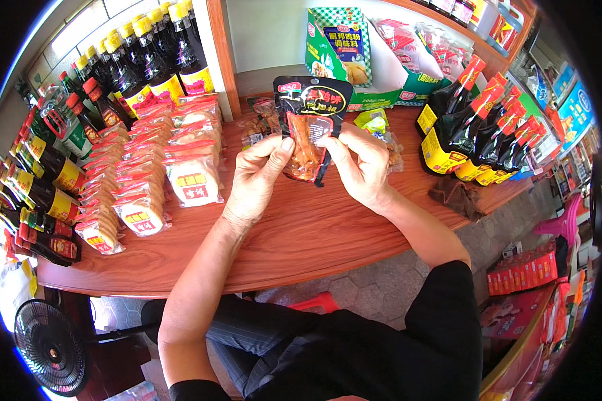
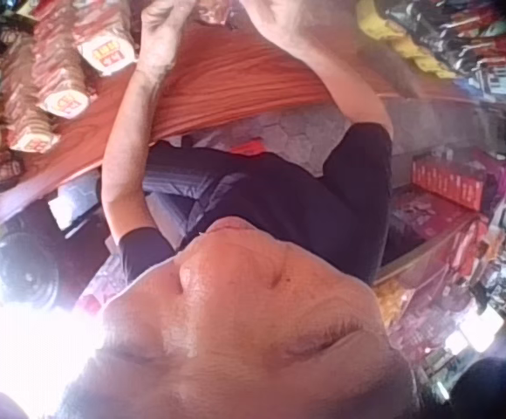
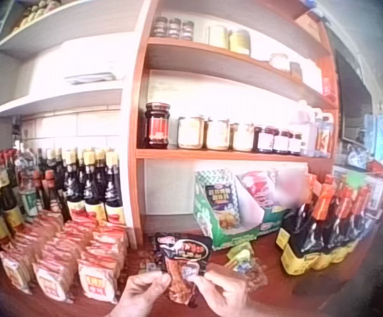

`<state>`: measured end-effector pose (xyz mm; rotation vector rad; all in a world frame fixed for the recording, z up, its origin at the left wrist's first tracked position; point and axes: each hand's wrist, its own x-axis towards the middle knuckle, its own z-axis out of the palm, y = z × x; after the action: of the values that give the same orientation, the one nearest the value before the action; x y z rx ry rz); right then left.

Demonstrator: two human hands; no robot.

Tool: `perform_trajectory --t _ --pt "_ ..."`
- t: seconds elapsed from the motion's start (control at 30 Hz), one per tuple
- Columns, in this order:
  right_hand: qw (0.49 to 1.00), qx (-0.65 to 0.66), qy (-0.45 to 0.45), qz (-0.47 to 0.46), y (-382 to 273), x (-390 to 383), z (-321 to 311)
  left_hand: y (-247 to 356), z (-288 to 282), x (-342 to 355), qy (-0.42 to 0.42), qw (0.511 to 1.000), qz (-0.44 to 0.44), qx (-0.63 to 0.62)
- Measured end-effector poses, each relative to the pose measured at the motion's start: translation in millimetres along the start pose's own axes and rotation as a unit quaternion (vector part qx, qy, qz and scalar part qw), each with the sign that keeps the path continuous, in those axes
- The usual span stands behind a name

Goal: The person picks up and inspects various packaged snack items on a wooden table, then stacks them into neat piles. The person handles small snack packets and larger round snack packages, arranging them in rows.

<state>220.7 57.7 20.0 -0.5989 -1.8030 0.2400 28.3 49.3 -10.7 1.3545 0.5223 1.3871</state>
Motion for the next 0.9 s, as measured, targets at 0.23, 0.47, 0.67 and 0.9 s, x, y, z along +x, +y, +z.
perform_trajectory --t 0.23,0.47,0.67,0.9 --pt "1.000 -0.010 -0.003 -0.010 4.5 0.5 -0.3 -4.2 -5.0 -0.3 -0.002 1.000 -0.014 -0.017" --pt "1.000 0.004 -0.016 0.012 2.8 0.8 -0.7 -3.2 -6.3 1.2 -0.005 1.000 -0.007 0.001" --pt "1.000 0.004 -0.018 0.003 5.3 0.8 -0.5 -4.1 -6.5 0.7 -0.004 1.000 -0.011 0.005" --pt "0.999 0.012 -0.033 0.008 3.8 1.7 -2.5 -0.8 -5.8 0.2 -0.004 0.997 -0.064 -0.033"
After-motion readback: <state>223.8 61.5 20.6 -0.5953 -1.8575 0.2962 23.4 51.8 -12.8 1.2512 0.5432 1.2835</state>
